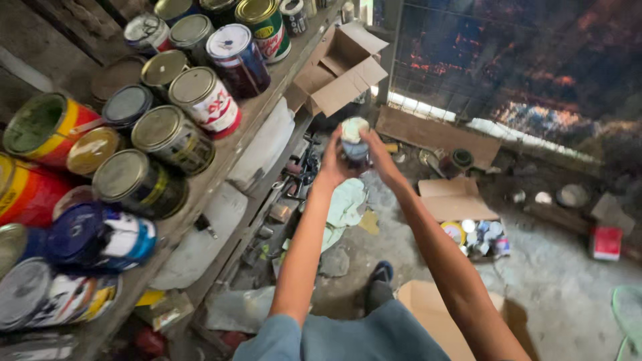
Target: The person repeatedly picks up small paint cans from a cardboard box on the floor and places them onto a metal shelf. The person handles the cans one by one, arranging them in rows on the shelf surface. The task involves moving items from a lower storage container to a higher shelf location.
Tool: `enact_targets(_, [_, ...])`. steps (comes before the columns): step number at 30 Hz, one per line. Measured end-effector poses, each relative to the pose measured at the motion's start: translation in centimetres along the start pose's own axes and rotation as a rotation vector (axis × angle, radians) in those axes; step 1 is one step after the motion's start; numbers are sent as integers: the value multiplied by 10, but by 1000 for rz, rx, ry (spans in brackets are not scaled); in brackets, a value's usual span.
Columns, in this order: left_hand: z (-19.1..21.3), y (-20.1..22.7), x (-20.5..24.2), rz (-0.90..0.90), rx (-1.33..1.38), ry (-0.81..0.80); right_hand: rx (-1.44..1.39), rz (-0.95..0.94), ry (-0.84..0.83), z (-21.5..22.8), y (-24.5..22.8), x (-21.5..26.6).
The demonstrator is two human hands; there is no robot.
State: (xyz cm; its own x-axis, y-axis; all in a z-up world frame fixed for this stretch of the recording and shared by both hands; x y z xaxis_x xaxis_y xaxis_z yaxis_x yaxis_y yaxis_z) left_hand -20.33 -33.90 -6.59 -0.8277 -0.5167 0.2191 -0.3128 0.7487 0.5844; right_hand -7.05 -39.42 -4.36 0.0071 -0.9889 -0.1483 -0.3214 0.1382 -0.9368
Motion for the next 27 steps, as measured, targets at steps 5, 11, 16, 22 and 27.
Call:
enact_targets(5, [-69, 49, -93, -49, 9, -12, 46, -3, 17, 70, -70, -59])
enact_targets(11, [-129, 101, -175, -166, -1, -53, 144, 114, -30, 127, -138, -131])
enact_targets(16, [-134, 165, -254, -139, -62, 202, -31, -159, 43, 161, -179, -206])
enact_targets(22, [-111, 248, -366, -321, 16, -83, 49, -108, -41, 198, -205, -318])
enact_targets(27, [-97, 305, -426, -401, -11, -227, 71, -265, 88, 227, -198, -407])
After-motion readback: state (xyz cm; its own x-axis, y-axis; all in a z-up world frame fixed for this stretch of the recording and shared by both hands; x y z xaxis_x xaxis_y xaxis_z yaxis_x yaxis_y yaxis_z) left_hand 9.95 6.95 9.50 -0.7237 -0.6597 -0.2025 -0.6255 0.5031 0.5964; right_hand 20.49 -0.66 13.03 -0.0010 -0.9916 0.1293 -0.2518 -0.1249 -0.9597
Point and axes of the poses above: each hand's wrist, its own x-axis away from the middle knuckle, its own z-axis out of the back of the hand, y = z × x, the point moved 3 cm from there along -x, towards the middle knuckle, and after that the axes turned 13 degrees about -y, right-handed, at the moved point
